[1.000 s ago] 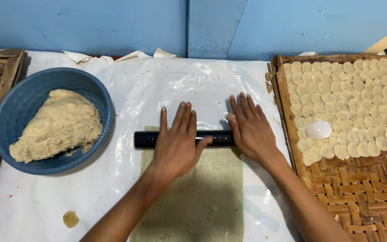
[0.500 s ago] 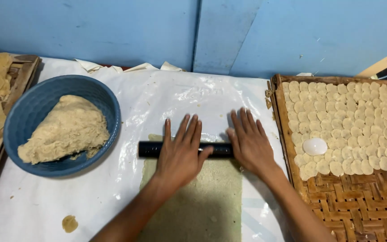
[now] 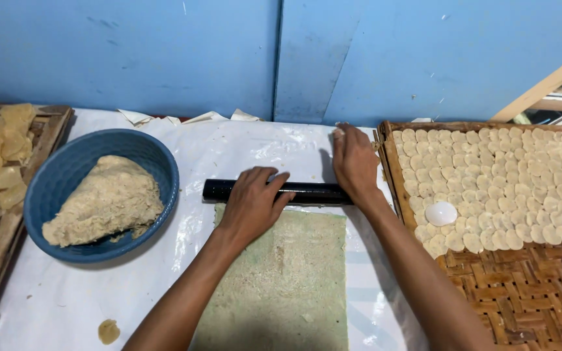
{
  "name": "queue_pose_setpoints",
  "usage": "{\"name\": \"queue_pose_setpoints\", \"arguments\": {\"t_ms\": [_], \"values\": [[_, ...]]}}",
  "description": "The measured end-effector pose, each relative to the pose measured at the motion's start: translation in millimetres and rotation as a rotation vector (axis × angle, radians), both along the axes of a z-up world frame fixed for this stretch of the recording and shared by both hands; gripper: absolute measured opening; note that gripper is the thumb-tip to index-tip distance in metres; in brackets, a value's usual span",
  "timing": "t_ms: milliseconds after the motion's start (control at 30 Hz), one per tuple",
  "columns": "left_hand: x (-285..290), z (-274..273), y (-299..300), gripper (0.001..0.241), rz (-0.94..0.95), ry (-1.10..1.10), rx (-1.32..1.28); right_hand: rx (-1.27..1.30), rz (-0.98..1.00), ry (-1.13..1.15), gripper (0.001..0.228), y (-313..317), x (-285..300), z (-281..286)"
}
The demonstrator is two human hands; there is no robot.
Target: Rolling out dough into a thin sheet and cutting it into small circular pieces using a mold.
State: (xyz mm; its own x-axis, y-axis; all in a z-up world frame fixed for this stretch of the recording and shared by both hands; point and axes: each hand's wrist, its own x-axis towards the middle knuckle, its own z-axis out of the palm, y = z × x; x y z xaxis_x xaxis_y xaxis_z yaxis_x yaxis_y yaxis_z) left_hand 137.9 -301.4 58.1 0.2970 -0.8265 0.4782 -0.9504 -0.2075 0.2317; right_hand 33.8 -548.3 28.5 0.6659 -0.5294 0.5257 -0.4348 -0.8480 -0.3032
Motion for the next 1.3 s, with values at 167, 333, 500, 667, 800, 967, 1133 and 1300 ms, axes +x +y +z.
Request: {"name": "queue_pose_setpoints", "arguments": {"t_ms": [167, 333, 500, 667, 800, 967, 1133, 1300], "values": [[21.1, -8.6, 5.2, 0.033, -0.032, 0.184, 0.1, 0.163, 0.179, -0.2, 0.025, 12.9, -18.7, 16.4], [37.8, 14.9, -15.6, 0.044, 0.023, 0.169, 0.157, 0.131, 0.319, 0.104, 0.031, 55.8, -63.3, 44.7], [40.0, 28.5, -20.3, 0.052, 0.049, 0.225, 0.193, -0.047, 0.418, 0.286, 0.046, 71.0, -71.2, 58.3], [38.0, 25.4, -17.4, 0.053, 0.055, 0.189, 0.176, -0.269, 0.429, 0.17, 0.029, 73.4, -49.9, 33.7], [40.1, 21.5, -16.0, 0.052, 0.041, 0.217, 0.143, -0.235, 0.468, 0.147, 0.026, 67.5, -48.6, 18.8], [37.1, 18.0, -15.0, 0.052, 0.065, 0.167, 0.102, 0.189, 0.335, 0.006, 0.022, 88.6, -84.5, 65.9], [39.0, 13.1, -18.5, 0.055, 0.067, 0.185, 0.102, 0.309, 0.247, 0.15, 0.028, 106.0, -129.3, 56.4], [38.2, 13.8, -17.3, 0.055, 0.065, 0.195, 0.121, 0.327, 0.198, 0.221, 0.035, 118.6, -134.6, 55.6]]}}
